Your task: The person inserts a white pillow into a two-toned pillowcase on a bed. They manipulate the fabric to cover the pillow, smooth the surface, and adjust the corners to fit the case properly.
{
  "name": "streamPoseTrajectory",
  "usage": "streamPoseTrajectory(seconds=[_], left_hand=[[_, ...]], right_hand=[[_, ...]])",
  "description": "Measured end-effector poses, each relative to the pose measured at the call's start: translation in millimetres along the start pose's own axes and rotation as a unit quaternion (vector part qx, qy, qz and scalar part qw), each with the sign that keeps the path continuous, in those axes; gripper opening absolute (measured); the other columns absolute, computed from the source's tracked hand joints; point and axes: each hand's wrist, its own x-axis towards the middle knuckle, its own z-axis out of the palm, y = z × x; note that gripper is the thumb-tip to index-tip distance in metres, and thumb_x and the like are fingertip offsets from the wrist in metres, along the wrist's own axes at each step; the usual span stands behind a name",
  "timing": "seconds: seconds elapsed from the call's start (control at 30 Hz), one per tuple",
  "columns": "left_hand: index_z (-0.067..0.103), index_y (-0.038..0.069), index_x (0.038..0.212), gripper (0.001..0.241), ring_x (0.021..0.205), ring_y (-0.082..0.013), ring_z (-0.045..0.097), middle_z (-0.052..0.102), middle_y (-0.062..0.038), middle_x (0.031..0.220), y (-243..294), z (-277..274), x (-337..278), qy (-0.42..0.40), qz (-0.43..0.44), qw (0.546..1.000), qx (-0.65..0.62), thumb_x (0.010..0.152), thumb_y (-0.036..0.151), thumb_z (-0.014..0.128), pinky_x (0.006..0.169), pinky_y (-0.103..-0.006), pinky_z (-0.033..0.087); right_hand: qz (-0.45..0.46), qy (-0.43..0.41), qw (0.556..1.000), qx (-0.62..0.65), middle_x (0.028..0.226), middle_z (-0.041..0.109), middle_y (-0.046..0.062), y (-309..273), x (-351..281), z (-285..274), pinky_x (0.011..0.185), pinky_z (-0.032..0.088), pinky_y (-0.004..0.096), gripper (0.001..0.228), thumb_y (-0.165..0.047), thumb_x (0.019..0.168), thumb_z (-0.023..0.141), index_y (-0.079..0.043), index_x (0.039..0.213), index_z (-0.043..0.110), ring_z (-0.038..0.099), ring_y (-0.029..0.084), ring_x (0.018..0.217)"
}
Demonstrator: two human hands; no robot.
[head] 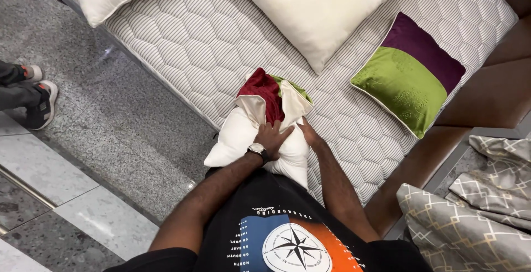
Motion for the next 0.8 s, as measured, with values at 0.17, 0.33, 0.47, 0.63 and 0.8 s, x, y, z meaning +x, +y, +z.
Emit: streamPoseTrajectory(seconds=[0.17, 0.33, 0.47, 0.63, 0.8], left_hand=[[0.003, 0.022, 0.165, 0.13, 0.092, -0.0407, 0.067, 0.059, -0.023, 0.118, -7.5, -0.8, 10.1, -0.03, -0.049, 0.998, -0.015, 0.065, 0.022, 0.087, 0.092, -0.0618, 0.048], [0.006, 0.006, 0.163, 0.124, 0.087, -0.0416, 0.071, 0.07, -0.023, 0.102, -23.1, 19.9, 28.8, -0.035, -0.113, 0.99, -0.077, 0.066, 0.02, 0.083, 0.088, -0.0666, 0.05], [0.039, 0.011, 0.155, 0.087, 0.091, -0.0421, 0.071, 0.073, -0.022, 0.098, -39.9, -1.5, 28.9, 0.018, -0.144, 0.979, -0.142, 0.075, 0.014, 0.073, 0.08, -0.0555, 0.057], [0.063, 0.017, 0.136, 0.072, 0.091, -0.0399, 0.071, 0.075, -0.02, 0.097, -40.4, -17.0, 31.9, 0.089, -0.175, 0.944, -0.266, 0.065, 0.01, 0.072, 0.08, -0.049, 0.057], [0.07, 0.003, 0.115, 0.033, 0.096, -0.0302, 0.076, 0.079, -0.016, 0.107, -41.7, 8.0, 69.2, 0.313, -0.016, 0.812, -0.492, 0.084, 0.012, 0.07, 0.087, -0.0421, 0.06]], right_hand=[[0.063, 0.031, 0.993, -0.095, 0.166, 0.03, 0.019, -20.9, 0.6, -0.2, 0.123, 0.028, 0.039, 0.074, -0.035, 0.106, 0.054, 0.0, 0.161, 0.021, 0.032, 0.03, 0.151], [0.077, -0.007, 0.995, -0.063, 0.165, 0.035, 0.02, -86.6, -29.0, -8.6, 0.121, 0.032, 0.04, 0.082, -0.041, 0.1, 0.059, -0.001, 0.162, 0.023, 0.038, 0.032, 0.147], [0.097, -0.03, 0.995, -0.008, 0.162, 0.037, 0.015, -144.5, -42.2, -12.8, 0.115, 0.039, 0.04, 0.09, -0.042, 0.094, 0.065, -0.007, 0.163, 0.019, 0.047, 0.028, 0.141], [0.032, -0.013, 0.996, 0.083, 0.156, 0.05, 0.015, -157.5, -54.5, -41.9, 0.112, 0.043, 0.038, 0.09, -0.041, 0.091, 0.069, -0.006, 0.163, 0.029, 0.055, 0.025, 0.135], [-0.099, 0.077, 0.966, 0.224, 0.125, 0.045, 0.021, -193.3, -78.4, -70.0, 0.089, 0.04, 0.033, 0.08, -0.041, 0.102, 0.064, -0.004, 0.167, 0.037, 0.044, 0.029, 0.107]])
